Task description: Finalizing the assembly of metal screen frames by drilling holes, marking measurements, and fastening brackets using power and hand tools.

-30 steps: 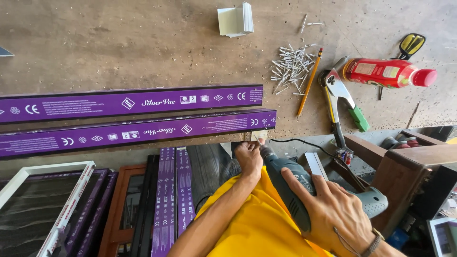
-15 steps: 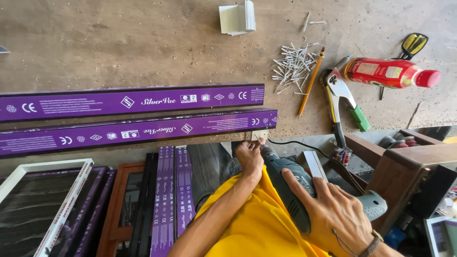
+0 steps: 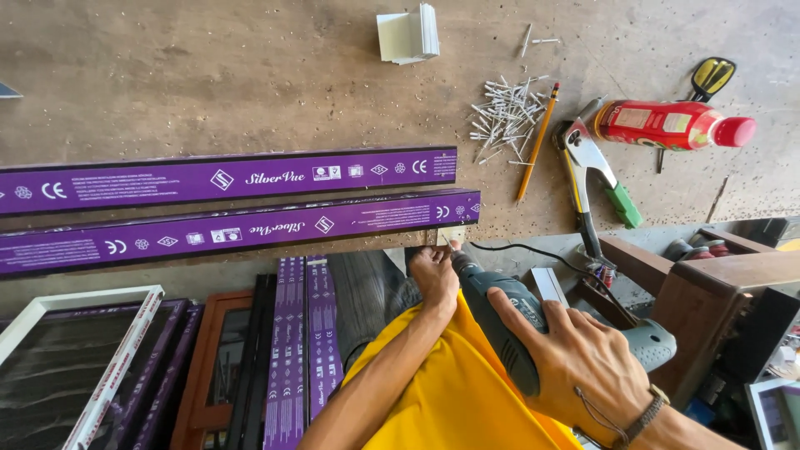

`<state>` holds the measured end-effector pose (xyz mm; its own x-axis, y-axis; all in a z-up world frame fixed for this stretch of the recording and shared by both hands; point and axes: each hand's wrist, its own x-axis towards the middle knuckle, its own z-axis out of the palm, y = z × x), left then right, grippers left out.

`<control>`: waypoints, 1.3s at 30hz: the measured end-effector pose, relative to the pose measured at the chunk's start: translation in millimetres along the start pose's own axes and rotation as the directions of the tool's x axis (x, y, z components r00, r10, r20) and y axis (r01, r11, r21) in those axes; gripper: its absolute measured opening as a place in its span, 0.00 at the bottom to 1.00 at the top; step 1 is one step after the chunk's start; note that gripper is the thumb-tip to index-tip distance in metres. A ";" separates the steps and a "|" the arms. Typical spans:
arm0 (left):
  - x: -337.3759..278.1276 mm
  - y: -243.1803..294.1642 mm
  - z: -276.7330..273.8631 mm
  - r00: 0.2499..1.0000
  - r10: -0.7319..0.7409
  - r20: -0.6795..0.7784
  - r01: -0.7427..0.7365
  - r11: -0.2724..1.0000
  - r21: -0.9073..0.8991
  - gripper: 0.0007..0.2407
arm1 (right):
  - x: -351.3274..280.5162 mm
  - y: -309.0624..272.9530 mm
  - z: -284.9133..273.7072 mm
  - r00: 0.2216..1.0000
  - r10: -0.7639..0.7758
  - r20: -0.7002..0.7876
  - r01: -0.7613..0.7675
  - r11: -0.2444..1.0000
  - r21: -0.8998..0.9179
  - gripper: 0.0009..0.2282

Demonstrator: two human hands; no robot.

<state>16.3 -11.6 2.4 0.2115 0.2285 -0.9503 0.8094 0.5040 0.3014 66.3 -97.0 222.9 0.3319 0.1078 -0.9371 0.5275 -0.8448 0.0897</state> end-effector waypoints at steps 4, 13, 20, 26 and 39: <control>3.4 -7.5 -0.4 1.000 0.009 -0.002 -0.009 1.000 0.005 0.09 | -0.2 3.4 13.5 0.993 -0.055 -0.106 0.047 0.996 -0.070 0.51; 6.0 -12.8 2.8 0.996 0.082 -0.033 -0.082 0.996 0.023 0.08 | 1.8 5.9 18.4 0.963 -0.136 -0.234 0.102 0.983 -0.151 0.58; 3.9 -11.6 1.6 0.997 0.065 -0.029 -0.064 0.998 0.029 0.10 | -1.0 2.9 14.5 0.976 -0.111 -0.186 0.089 0.989 -0.120 0.56; 9.2 -20.4 4.9 0.994 0.105 -0.043 -0.104 0.994 0.008 0.09 | -0.8 8.6 21.6 0.876 -0.224 -0.427 0.137 0.965 -0.226 0.41; -5.3 4.7 5.0 0.998 0.037 -0.053 -0.036 0.999 0.017 0.09 | -78.8 42.1 -16.9 0.947 0.292 -0.137 -0.171 0.815 0.554 0.36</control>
<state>21.7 -14.6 8.5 0.2120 0.2908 -0.9330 0.8102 0.4815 0.3342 75.6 -132.3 306.2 0.5753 -0.0727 -0.8147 -0.0599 -0.9971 0.0467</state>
